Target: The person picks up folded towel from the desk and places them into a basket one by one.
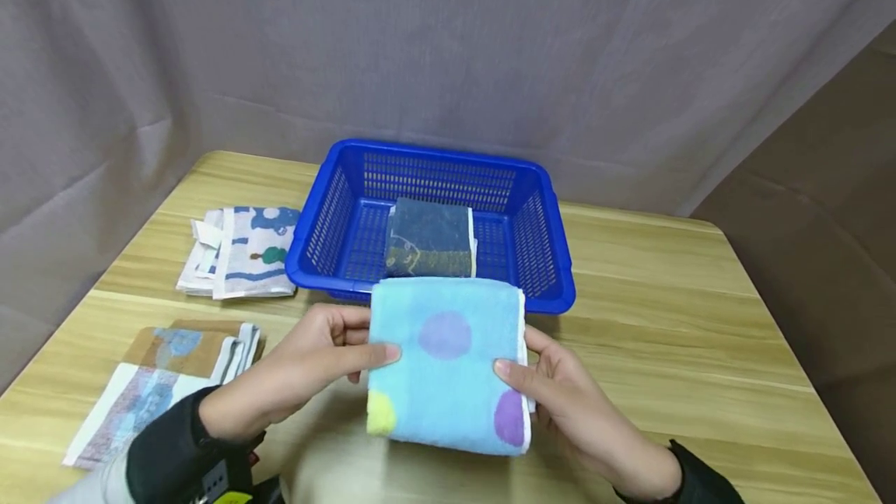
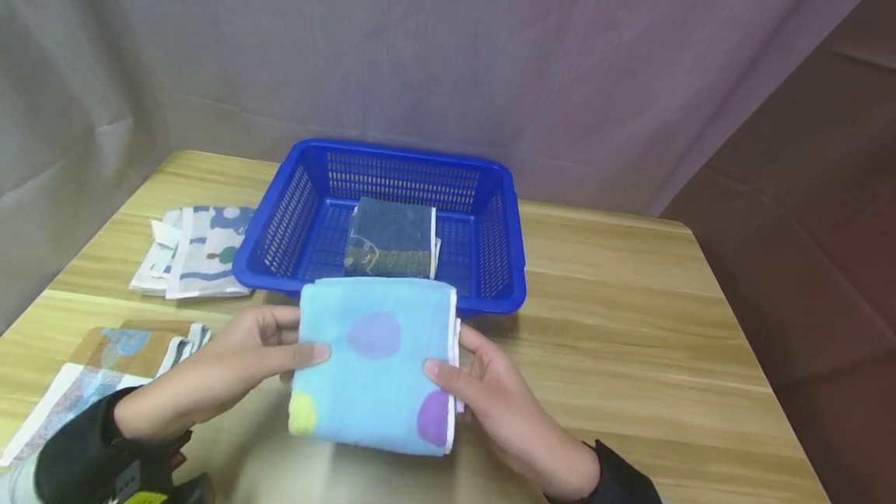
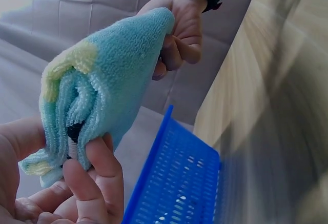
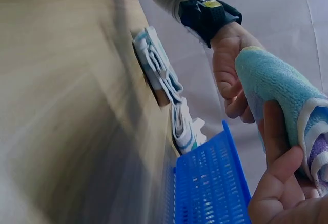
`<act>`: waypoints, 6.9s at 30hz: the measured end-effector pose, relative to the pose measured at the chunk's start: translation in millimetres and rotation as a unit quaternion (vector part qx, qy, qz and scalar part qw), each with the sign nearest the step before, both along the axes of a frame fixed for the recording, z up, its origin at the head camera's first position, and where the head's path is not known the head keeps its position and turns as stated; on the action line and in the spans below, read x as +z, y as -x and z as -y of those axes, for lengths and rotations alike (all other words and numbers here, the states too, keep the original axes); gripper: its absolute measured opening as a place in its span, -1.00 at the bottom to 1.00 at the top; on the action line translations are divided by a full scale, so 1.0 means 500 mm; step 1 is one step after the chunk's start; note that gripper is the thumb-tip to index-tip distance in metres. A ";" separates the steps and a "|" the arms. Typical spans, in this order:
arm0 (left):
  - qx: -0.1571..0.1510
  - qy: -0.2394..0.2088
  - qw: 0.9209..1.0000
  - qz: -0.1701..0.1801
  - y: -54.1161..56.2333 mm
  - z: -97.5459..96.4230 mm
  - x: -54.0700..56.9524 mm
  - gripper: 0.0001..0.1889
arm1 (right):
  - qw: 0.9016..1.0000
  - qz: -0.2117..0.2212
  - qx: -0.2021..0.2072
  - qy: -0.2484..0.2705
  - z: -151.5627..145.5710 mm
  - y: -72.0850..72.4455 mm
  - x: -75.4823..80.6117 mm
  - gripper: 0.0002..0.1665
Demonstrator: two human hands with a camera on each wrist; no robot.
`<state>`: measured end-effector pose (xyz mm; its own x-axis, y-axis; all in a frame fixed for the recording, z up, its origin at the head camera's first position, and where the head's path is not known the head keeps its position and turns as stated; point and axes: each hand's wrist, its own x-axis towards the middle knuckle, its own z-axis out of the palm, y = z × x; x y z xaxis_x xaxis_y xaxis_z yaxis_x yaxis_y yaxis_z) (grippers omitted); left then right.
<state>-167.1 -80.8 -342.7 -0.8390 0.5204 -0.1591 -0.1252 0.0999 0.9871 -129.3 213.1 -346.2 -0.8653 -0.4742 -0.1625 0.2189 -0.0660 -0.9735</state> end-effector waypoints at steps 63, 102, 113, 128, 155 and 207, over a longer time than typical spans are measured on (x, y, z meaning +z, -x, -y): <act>0.080 0.089 0.992 -0.032 0.268 -0.019 0.082 -0.35 | 0.994 -0.012 -0.063 -0.091 0.017 0.292 0.083 -0.51; 0.076 0.132 0.985 0.076 0.374 -0.039 0.021 -0.80 | 0.953 0.092 -0.029 -0.289 0.025 0.413 0.048 -0.82; 0.059 0.167 0.981 0.082 0.372 -0.045 0.013 -0.81 | 0.943 0.117 -0.029 -0.311 0.028 0.416 0.035 -0.84; 0.031 0.222 0.971 0.083 0.367 -0.053 0.003 -0.83 | 0.921 0.126 -0.033 -0.368 0.034 0.398 0.007 -0.65; 0.054 0.269 0.954 -0.122 0.359 -0.007 0.088 -0.53 | 0.909 -0.079 -0.020 -0.409 -0.027 0.395 0.091 -0.47; 0.125 0.150 0.940 -0.281 0.045 0.046 -0.163 -0.90 | 0.765 -0.422 -0.168 -0.457 -0.072 0.151 -0.072 -0.80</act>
